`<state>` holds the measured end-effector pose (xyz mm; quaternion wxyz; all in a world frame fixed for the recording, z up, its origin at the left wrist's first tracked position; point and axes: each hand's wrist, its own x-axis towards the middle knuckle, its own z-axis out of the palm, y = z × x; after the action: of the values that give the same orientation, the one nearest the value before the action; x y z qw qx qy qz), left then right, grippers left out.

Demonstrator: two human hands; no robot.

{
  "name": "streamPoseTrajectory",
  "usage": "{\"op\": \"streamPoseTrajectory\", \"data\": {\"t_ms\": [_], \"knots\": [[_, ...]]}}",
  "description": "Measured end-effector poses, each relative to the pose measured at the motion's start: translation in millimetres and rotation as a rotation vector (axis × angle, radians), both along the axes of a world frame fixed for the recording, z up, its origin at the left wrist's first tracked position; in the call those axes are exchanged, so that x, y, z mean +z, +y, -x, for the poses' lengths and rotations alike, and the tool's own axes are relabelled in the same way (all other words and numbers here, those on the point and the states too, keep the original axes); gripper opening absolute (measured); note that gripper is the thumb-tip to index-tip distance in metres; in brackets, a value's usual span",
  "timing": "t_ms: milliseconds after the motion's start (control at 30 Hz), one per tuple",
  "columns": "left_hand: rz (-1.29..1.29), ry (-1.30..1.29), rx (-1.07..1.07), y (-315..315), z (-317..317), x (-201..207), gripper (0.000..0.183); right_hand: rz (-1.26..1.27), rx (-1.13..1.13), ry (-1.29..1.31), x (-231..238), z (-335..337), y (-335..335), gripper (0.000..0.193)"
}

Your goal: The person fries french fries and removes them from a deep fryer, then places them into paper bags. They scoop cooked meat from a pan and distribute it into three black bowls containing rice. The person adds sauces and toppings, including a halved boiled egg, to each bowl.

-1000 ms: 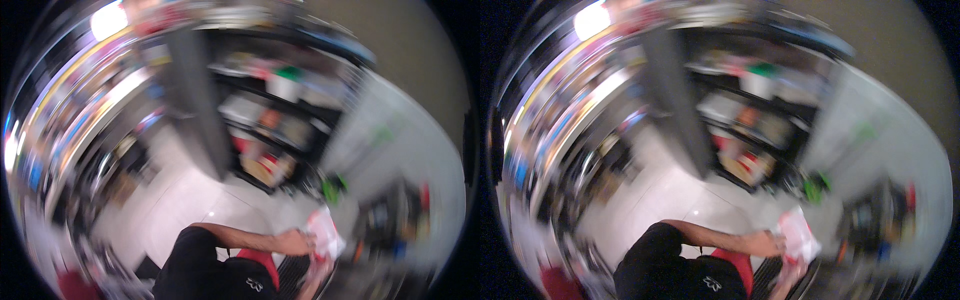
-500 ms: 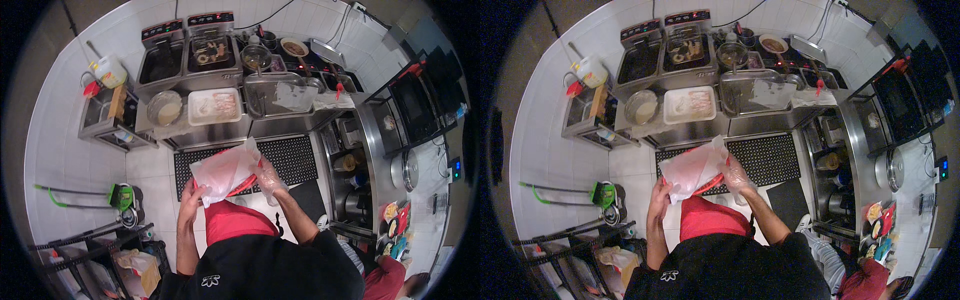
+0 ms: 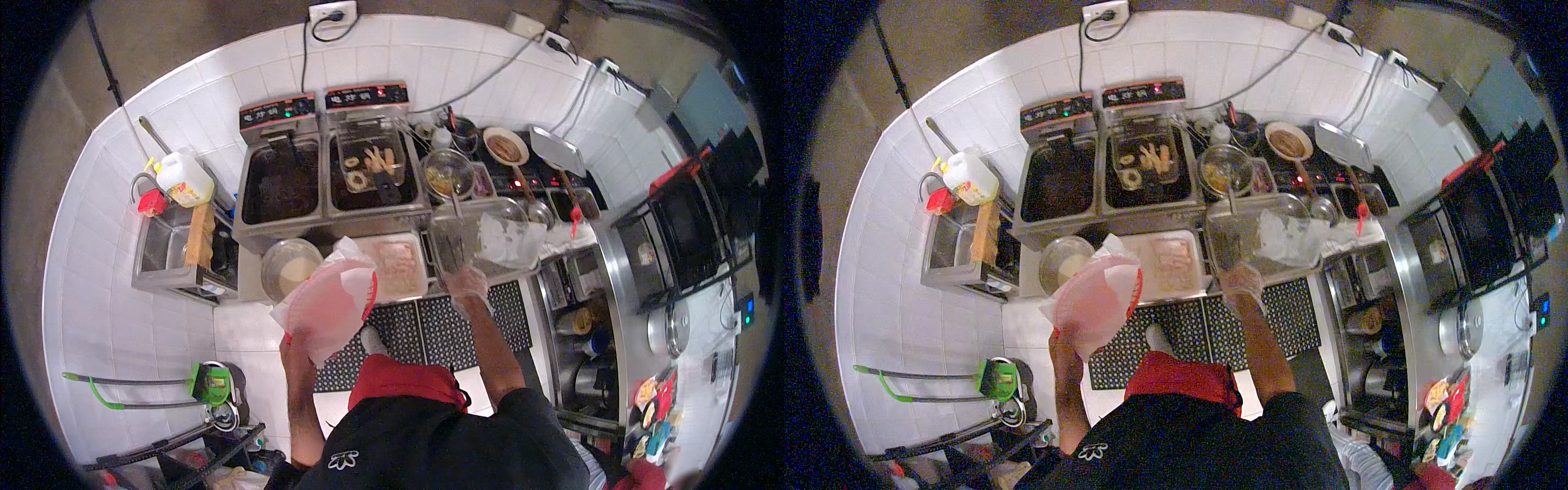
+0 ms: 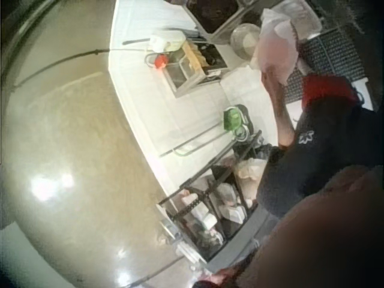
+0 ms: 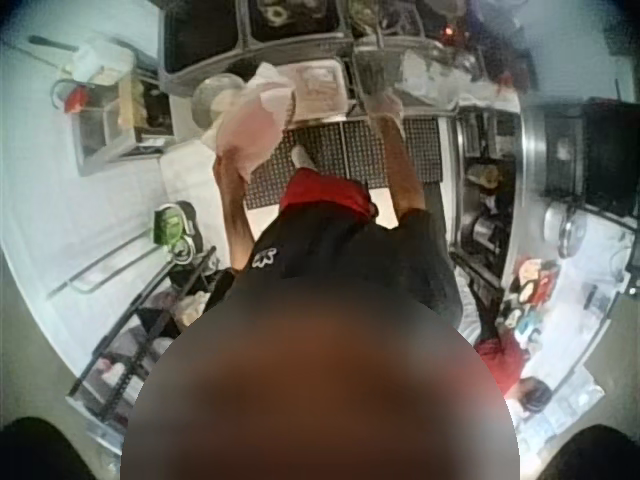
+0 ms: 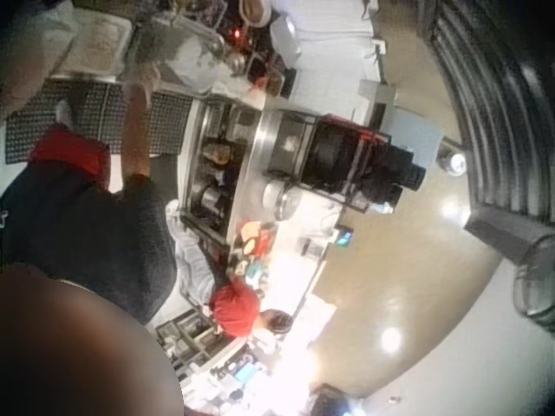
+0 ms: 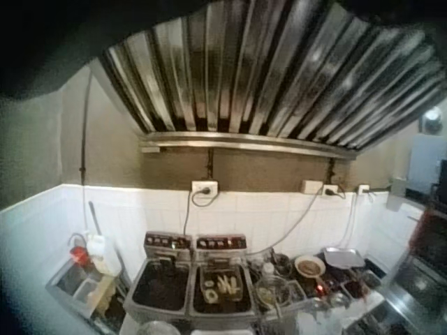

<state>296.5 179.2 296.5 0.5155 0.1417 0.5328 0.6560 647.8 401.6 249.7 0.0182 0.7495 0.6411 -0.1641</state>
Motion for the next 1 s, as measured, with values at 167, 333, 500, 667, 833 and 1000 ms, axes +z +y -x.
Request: {"op": "streamPoseTrajectory", "data": {"t_ms": [167,333,500,667,833,1000], "knots": [[-0.08,0.178,0.146,57,64,13,0.046,0.111,0.215,-0.123,-51,-20,38,0.036],[-0.15,0.136,0.165,100,93,15,0.049,-0.091,0.254,-0.213,-48,-81,7,0.028],[-0.09,0.117,0.173,119,100,7,0.049,-0.571,-0.053,0.145,98,-79,14,0.036],[-0.12,0.096,0.224,130,91,11,0.049,-0.608,0.37,0.239,217,21,115,0.04],[-0.134,0.139,0.229,128,80,15,0.049,-0.527,0.928,-0.007,212,132,211,0.03],[-0.089,0.106,0.302,132,68,13,0.051,-0.484,1.177,-0.208,167,200,278,0.014]]}}
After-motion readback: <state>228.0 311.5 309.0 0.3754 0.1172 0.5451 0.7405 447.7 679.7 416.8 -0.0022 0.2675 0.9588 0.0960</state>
